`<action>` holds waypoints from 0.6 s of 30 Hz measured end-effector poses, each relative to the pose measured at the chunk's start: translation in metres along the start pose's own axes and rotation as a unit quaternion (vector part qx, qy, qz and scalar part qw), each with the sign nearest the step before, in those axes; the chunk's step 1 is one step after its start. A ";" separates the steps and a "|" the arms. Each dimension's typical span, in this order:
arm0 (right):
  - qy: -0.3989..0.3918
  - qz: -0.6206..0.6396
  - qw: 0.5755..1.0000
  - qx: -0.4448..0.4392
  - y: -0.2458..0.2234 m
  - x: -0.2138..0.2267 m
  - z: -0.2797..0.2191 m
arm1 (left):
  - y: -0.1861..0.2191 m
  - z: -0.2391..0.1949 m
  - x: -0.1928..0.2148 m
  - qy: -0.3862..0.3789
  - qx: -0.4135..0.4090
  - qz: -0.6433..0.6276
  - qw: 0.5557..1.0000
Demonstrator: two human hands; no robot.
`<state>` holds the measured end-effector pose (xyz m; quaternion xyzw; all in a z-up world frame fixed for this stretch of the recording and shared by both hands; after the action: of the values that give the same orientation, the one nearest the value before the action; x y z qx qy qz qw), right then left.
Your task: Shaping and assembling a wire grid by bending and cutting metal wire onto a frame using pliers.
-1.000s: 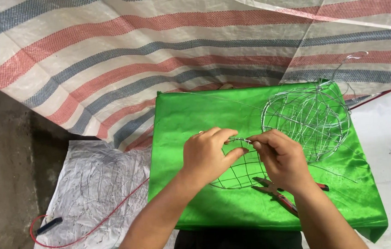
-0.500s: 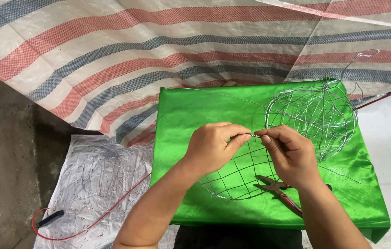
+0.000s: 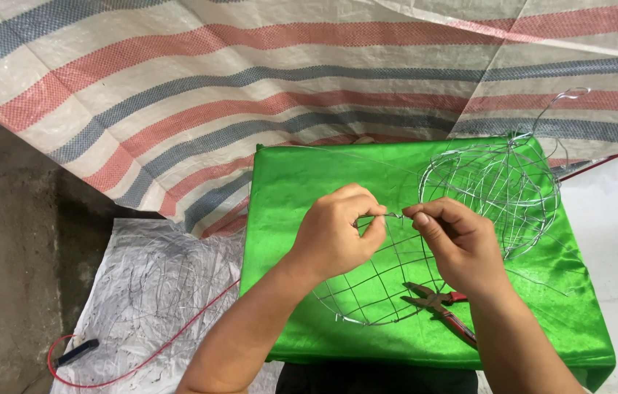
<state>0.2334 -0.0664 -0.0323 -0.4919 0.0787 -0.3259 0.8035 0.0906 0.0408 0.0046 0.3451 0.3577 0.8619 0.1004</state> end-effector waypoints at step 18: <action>0.000 0.086 0.993 -0.077 0.030 0.016 0.008 | -0.049 -0.007 -0.016 -0.303 0.253 -0.345 0.852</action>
<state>0.2629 -0.0608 -0.0505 -0.5442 0.1455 -0.2481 0.7881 0.0941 0.0659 -0.0415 0.4568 0.6113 0.5047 0.4036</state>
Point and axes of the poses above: each hand's wrist, its own z-axis towards the middle knuckle, its own x-axis out of the back of the hand, y = z × x, the point moved 9 cm from there along z, towards the middle knuckle, and after that the axes turned 3 degrees about x, right-handed, at the moved point
